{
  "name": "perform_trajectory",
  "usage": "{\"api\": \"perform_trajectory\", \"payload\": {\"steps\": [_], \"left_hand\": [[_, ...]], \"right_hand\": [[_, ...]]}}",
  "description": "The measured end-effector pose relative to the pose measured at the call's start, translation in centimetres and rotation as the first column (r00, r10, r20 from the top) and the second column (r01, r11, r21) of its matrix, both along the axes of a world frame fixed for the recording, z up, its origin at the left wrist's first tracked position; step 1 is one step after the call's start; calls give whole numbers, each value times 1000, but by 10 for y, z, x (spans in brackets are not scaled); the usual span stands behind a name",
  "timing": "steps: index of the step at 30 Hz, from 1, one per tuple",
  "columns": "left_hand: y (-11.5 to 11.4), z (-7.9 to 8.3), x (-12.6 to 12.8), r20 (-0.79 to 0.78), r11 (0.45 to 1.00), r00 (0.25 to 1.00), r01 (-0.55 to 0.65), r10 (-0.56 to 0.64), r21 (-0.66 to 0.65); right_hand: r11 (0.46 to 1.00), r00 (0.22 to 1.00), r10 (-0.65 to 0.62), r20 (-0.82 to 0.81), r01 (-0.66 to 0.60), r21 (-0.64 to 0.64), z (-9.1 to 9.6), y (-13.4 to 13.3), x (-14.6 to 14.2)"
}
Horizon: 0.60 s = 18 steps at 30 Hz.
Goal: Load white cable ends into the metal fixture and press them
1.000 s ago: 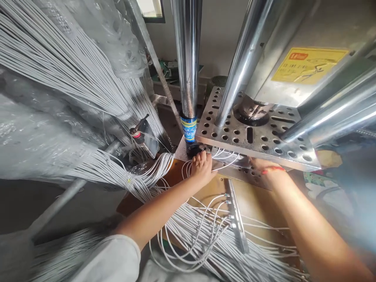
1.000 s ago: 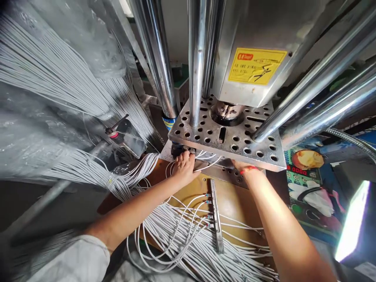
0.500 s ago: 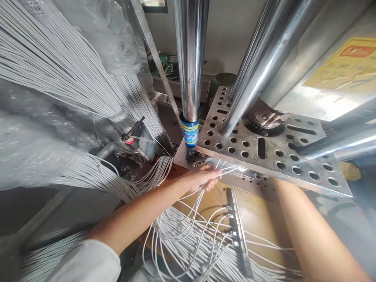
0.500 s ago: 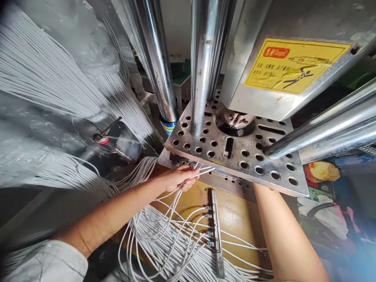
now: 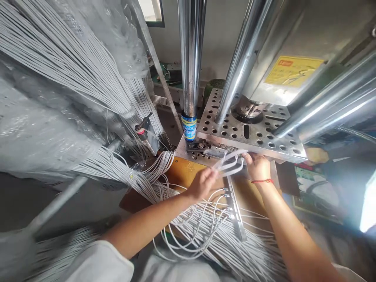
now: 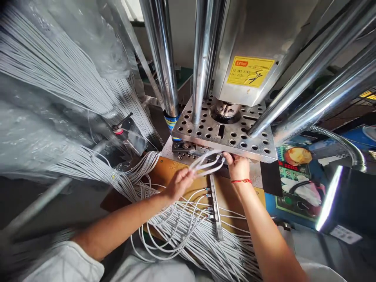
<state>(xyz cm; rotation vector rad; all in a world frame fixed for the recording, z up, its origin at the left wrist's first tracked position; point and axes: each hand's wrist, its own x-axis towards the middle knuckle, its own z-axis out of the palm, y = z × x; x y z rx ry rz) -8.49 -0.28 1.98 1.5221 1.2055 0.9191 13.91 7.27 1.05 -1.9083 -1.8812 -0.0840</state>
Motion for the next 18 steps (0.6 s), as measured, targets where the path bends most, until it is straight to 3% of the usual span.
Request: {"api": "perform_trajectory", "payload": {"steps": [2,3,6,8,10,12,15,17,18], "left_hand": [[-1,-2,-2,104,984,990,-75,93,-161],[-5,-1,-2,120,985,991,-41,61,-166],[-26,8,-1,113,972,965,235,-235,12],[-39,16,-4,145,943,932,325,-331,66],[-43,19,-13,293,979,938,202,-186,-25],[-39,15,-28,493,973,862,-1,118,-231],[-25,2,-54,579,797,612,-146,539,-587],[-13,-1,-68,539,697,540,-132,647,-704],[-4,1,-74,534,692,541,-131,650,-710]], "right_hand": [[999,999,-41,-8,41,29,4,-5,-4],[997,998,-62,-13,63,34,5,-6,-6],[993,992,-116,-39,117,7,11,-8,-6],[990,988,-142,-60,141,-25,15,-12,-2],[988,986,-146,-81,142,-56,18,-24,4],[988,986,-129,-106,118,-103,19,-44,13],[976,983,-106,-151,74,-203,9,-79,27],[966,980,-113,-165,69,-251,-2,-96,34],[962,980,-122,-160,76,-263,-7,-102,37]]}}
